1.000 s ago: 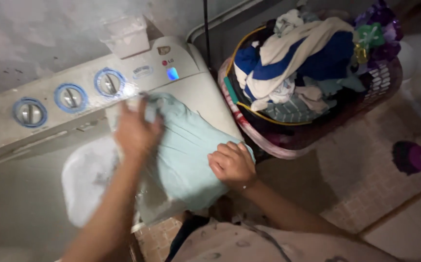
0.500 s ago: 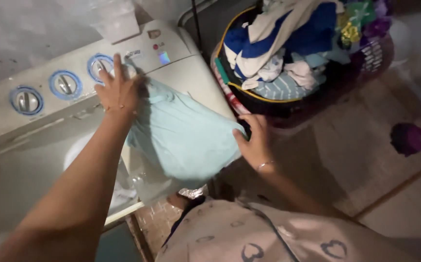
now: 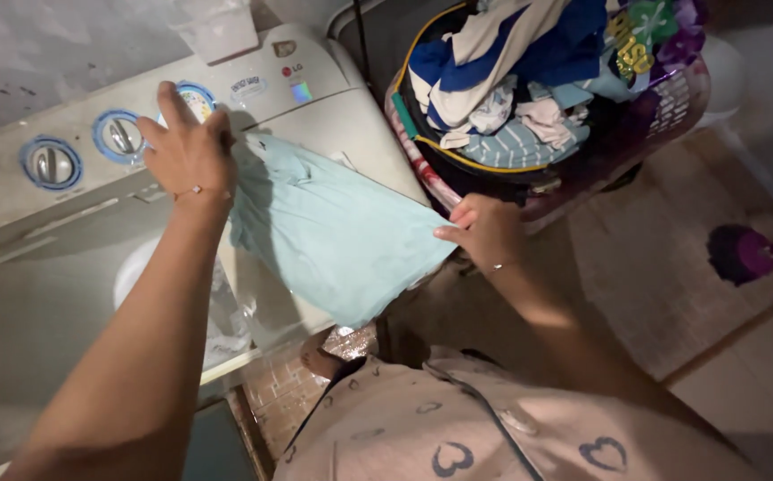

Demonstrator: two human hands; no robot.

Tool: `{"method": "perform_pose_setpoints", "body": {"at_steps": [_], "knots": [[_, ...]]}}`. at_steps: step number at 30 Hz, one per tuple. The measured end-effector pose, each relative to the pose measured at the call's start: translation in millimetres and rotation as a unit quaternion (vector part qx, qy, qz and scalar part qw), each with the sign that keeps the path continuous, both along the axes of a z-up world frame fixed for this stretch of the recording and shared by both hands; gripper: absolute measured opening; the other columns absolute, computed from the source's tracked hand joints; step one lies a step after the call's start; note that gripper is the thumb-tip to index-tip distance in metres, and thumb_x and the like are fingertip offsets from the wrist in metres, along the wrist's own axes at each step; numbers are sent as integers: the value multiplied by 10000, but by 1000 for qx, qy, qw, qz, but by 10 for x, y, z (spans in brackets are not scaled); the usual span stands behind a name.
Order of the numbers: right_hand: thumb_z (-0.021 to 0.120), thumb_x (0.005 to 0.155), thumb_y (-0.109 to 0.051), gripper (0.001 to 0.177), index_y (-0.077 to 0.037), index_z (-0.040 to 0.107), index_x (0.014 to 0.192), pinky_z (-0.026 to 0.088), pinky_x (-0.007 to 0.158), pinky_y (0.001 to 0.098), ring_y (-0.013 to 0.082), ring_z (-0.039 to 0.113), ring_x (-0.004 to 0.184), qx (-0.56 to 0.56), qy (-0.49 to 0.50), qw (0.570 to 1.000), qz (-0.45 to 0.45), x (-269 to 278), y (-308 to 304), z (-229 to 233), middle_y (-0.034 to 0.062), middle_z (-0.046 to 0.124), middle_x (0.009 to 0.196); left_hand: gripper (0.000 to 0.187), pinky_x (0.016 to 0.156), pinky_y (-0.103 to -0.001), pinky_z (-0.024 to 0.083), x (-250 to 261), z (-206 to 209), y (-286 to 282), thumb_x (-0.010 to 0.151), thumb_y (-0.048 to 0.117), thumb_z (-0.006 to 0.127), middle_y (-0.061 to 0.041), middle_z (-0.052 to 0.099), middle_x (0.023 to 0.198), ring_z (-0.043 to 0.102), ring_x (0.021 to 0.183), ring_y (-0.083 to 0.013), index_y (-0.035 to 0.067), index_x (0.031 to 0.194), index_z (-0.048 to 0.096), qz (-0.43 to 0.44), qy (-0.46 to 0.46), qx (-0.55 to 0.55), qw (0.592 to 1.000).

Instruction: Hand washing white and light colored clothes over a washing machine basin using a brush and detergent.

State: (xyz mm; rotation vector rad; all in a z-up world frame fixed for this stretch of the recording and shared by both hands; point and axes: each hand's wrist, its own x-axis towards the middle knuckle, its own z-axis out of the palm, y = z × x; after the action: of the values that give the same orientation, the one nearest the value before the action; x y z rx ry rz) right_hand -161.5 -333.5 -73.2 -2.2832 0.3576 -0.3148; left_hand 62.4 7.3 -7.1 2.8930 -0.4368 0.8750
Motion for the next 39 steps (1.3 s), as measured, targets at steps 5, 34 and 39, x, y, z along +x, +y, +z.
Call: {"method": "perform_pose_setpoints", "body": {"at_steps": [5, 34, 39], "knots": [[809, 877, -211, 241, -66, 616, 880, 530, 737, 238, 86, 636, 786, 136, -27, 983, 121, 43, 29, 227, 7, 643, 825, 227, 744, -547, 528, -67, 75, 74, 841, 214, 764, -110, 401, 1545, 456, 1210, -512, 324, 1040, 767, 18, 56, -40, 997], [752, 907, -48, 198, -81, 771, 1102, 473, 556, 252, 134, 581, 633, 115, 27, 932, 342, 37, 625, 366, 24, 797, 985, 604, 935, -550, 451, -1091, 306, 277, 820, 102, 788, -273, 424, 1443, 476, 1201, -533, 280, 1380, 647, -2, 109, -174, 979], [686, 795, 75, 260, -61, 800, 985, 560, 712, 331, 207, 707, 805, 29, -161, 941, 297, -241, 750, -176, 96, 769, 893, 721, 927, -516, 500, -1809, -184, -772, 716, 333, 787, -256, 631, 1201, 598, 1114, -466, 44, 1332, 549, -197, 313, -186, 910]]}}
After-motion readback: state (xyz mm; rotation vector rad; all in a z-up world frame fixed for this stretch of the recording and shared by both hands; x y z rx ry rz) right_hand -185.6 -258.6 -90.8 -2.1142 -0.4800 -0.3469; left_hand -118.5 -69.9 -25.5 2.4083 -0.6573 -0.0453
